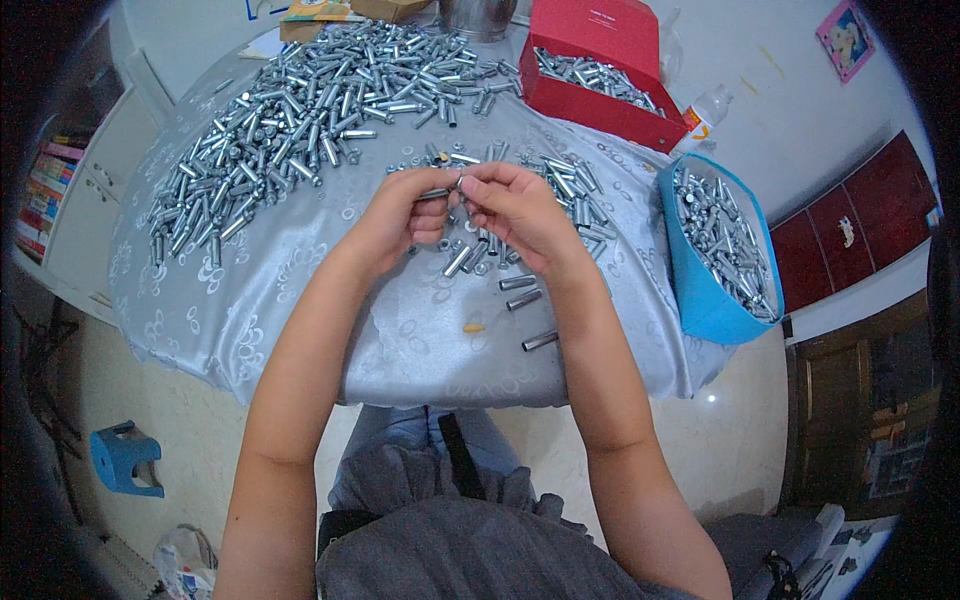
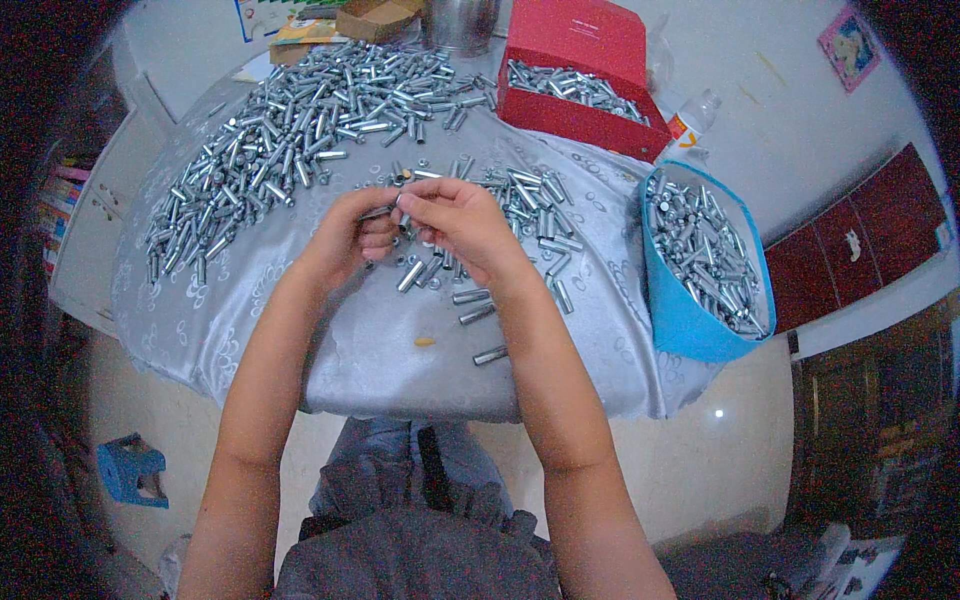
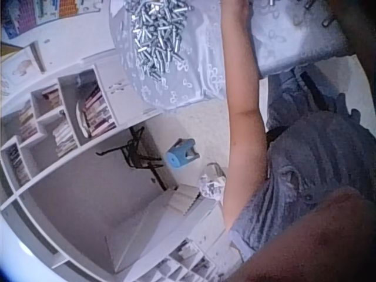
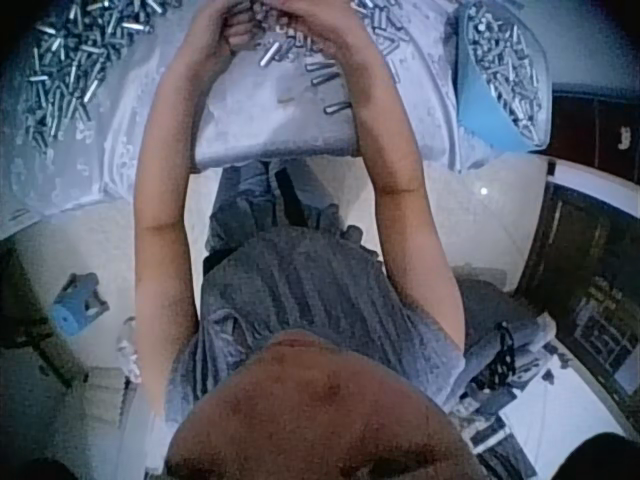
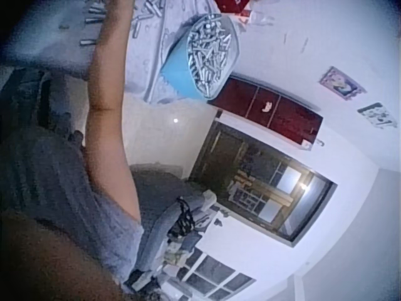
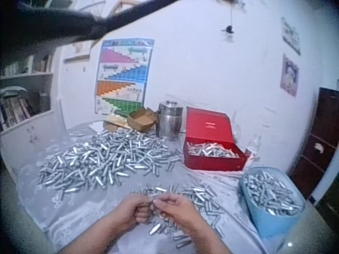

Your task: The person sits at a table covered with a white cloth, sorting and assembling small silver metal tubes and washers. They pick up individual tubes and washers from a large pile, fit the washers onto the tubes, and place the assembled units into a red box or a blue plastic bin.

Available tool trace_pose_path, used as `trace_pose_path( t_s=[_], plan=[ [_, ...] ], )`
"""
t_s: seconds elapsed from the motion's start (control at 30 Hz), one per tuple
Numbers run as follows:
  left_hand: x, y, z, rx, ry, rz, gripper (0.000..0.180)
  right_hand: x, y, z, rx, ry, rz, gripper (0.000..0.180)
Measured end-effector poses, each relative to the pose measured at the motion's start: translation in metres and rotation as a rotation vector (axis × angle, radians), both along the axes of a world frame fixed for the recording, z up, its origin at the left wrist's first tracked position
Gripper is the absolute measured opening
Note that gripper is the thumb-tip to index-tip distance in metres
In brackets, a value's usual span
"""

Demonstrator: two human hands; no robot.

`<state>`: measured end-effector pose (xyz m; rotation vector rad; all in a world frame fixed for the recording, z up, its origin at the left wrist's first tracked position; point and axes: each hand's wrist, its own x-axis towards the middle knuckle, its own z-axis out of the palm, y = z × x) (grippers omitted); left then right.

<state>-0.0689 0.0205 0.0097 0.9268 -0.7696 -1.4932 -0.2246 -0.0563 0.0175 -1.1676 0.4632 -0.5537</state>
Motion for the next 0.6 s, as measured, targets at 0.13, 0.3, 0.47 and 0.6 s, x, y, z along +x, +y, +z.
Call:
trace_pose_path(
  t_s=[0.13, 0.3, 0.47, 0.6],
  plan=[
    [0.001, 0.002, 0.001, -0.023, 0.021, -0.044, 0.022, -0.004, -0.001, 0.000, 0.060, -0.042, 0.100, 0.015],
    [0.002, 0.005, 0.004, -0.040, -0.010, -0.103, 0.023, -0.008, -0.006, -0.007, 0.163, -0.076, 0.229, 0.016],
    [-0.005, 0.009, 0.011, 0.023, 0.021, -0.038, 0.025, -0.007, 0.000, -0.002, 0.167, -0.068, 0.184, 0.017],
    [-0.008, 0.004, 0.008, 0.018, -0.030, 0.054, 0.028, -0.002, 0.001, -0.004, 0.112, -0.111, 0.062, 0.020]
  ],
)
